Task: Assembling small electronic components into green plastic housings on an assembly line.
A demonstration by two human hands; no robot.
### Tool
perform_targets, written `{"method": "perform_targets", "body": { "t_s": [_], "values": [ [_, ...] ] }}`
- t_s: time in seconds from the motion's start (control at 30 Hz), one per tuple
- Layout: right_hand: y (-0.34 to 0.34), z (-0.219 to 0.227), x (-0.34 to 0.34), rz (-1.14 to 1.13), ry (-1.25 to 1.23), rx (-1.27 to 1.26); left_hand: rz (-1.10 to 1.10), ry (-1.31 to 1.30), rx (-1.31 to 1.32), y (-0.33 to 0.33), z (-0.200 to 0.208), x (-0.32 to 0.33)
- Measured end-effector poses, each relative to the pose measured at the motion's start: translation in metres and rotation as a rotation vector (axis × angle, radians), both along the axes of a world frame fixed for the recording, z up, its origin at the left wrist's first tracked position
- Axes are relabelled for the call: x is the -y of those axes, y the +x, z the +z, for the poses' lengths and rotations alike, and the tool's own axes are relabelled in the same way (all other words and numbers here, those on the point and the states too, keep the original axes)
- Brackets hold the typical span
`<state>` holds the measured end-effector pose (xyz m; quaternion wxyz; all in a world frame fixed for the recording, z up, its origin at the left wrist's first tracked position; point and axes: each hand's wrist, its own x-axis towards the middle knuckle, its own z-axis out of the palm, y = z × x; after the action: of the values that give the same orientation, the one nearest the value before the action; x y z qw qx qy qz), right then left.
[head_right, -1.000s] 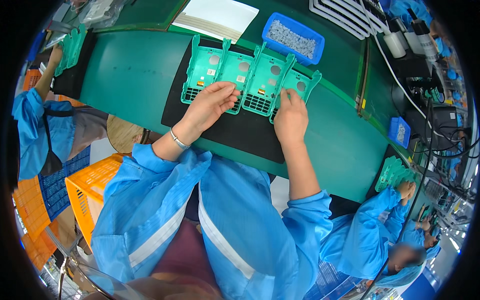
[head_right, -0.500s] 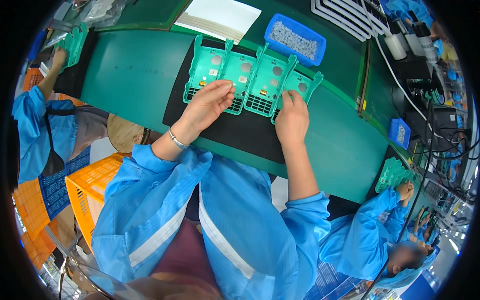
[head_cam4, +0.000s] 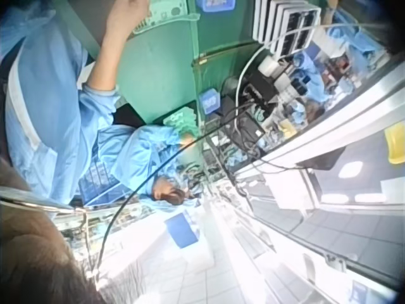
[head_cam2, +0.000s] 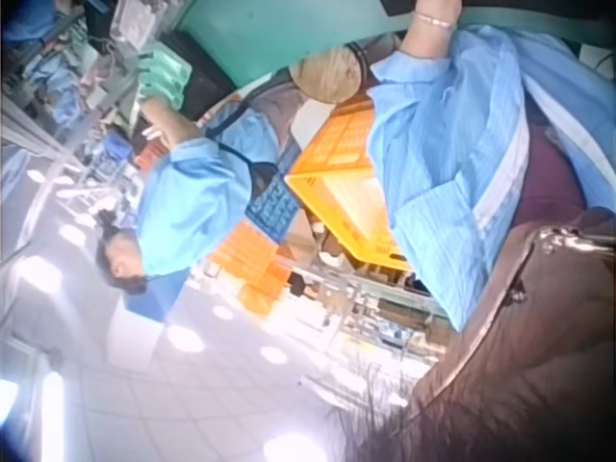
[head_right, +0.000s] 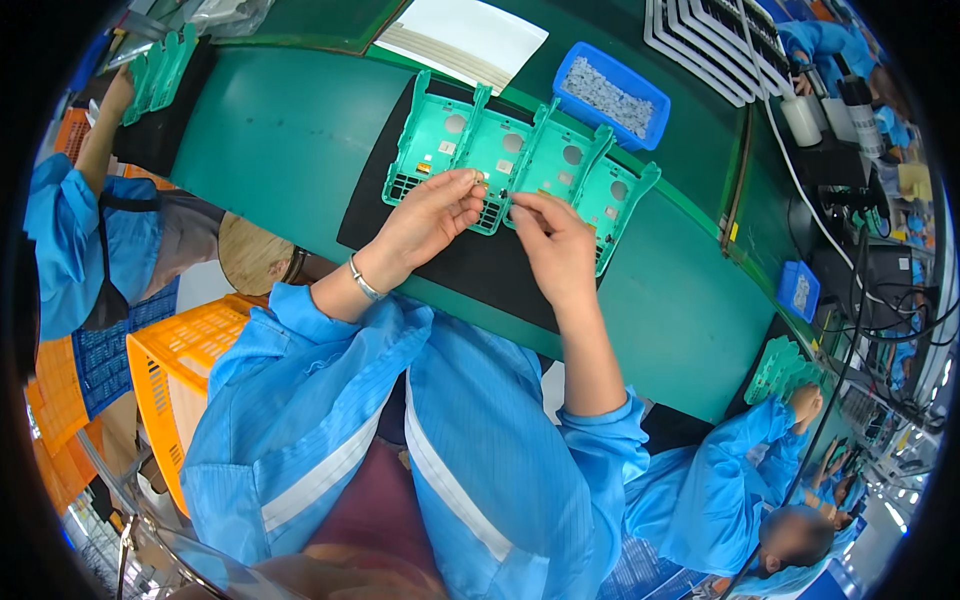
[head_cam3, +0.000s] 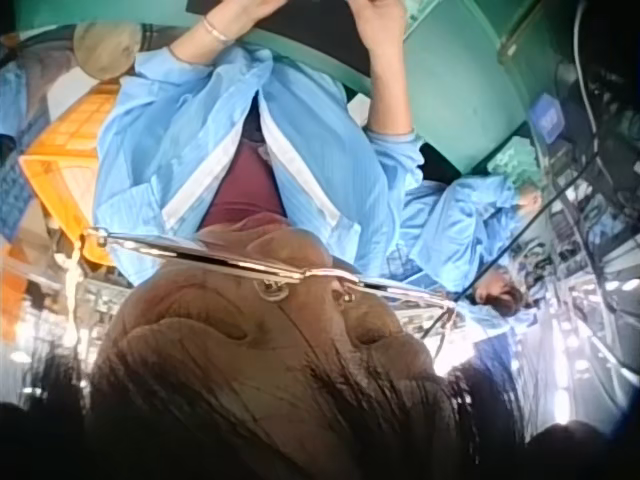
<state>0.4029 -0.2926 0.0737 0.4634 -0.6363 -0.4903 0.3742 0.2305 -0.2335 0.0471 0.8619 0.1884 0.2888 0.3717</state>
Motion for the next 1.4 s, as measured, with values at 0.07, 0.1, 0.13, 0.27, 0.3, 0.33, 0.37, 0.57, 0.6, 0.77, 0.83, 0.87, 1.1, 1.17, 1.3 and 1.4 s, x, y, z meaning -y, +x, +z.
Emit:
{"method": "perform_targets", "body": {
  "t_s": [0.07,0.1,0.13,0.27,0.3,0.33,0.37,0.57,0.6,0.77,0.83,0.87,1.1,1.17,1.3,1.4],
  "values": [
    [-0.009,0.012,-0.007,0.053,-0.051,-0.094,0.007,-0.002,-0.007,0.002,0.001,0.002],
    [-0.011,0.012,-0.009,0.055,-0.050,-0.094,-0.010,0.026,-0.009,0.003,0.001,0.003],
    [-0.012,0.011,-0.011,0.052,-0.065,-0.079,-0.026,0.054,-0.011,0.004,0.000,0.004],
    [-0.015,0.009,-0.012,0.034,-0.077,0.045,-0.061,0.144,-0.109,0.006,-0.003,0.007],
    [-0.014,0.009,-0.012,0.039,-0.078,0.048,-0.057,0.142,-0.107,0.006,-0.004,0.008],
    [-0.013,0.009,-0.011,0.052,-0.091,0.078,-0.082,0.142,-0.134,0.006,-0.004,0.009],
    [-0.012,0.008,-0.011,0.066,-0.103,0.108,-0.106,0.143,-0.162,0.005,-0.004,0.009],
    [0.025,-0.017,-0.047,-0.085,-0.310,0.160,0.000,0.161,-0.106,-0.001,0.001,0.004],
    [0.027,-0.018,-0.054,-0.055,-0.332,0.222,-0.013,0.185,-0.117,-0.005,0.001,0.003],
    [0.025,-0.020,-0.078,-0.011,-0.389,0.306,0.016,0.129,-0.173,-0.015,0.005,0.002],
    [0.027,-0.028,-0.082,-0.019,-0.347,0.459,0.006,0.108,-0.203,-0.020,0.003,0.002],
    [0.030,-0.030,-0.084,-0.014,-0.347,0.461,-0.001,0.118,-0.242,-0.024,0.000,0.001],
    [0.025,-0.022,-0.089,0.088,-0.335,0.620,0.040,0.142,-0.189,-0.027,-0.001,0.000],
    [0.019,-0.021,-0.087,0.084,-0.292,0.721,0.064,0.141,-0.189,-0.026,0.000,-0.001],
    [0.020,-0.026,-0.076,0.066,-0.166,0.775,0.095,0.126,-0.177,-0.028,0.003,-0.003],
    [0.017,-0.031,-0.058,0.081,0.078,0.723,0.099,0.098,-0.172,-0.031,0.003,-0.005]
  ]
}}
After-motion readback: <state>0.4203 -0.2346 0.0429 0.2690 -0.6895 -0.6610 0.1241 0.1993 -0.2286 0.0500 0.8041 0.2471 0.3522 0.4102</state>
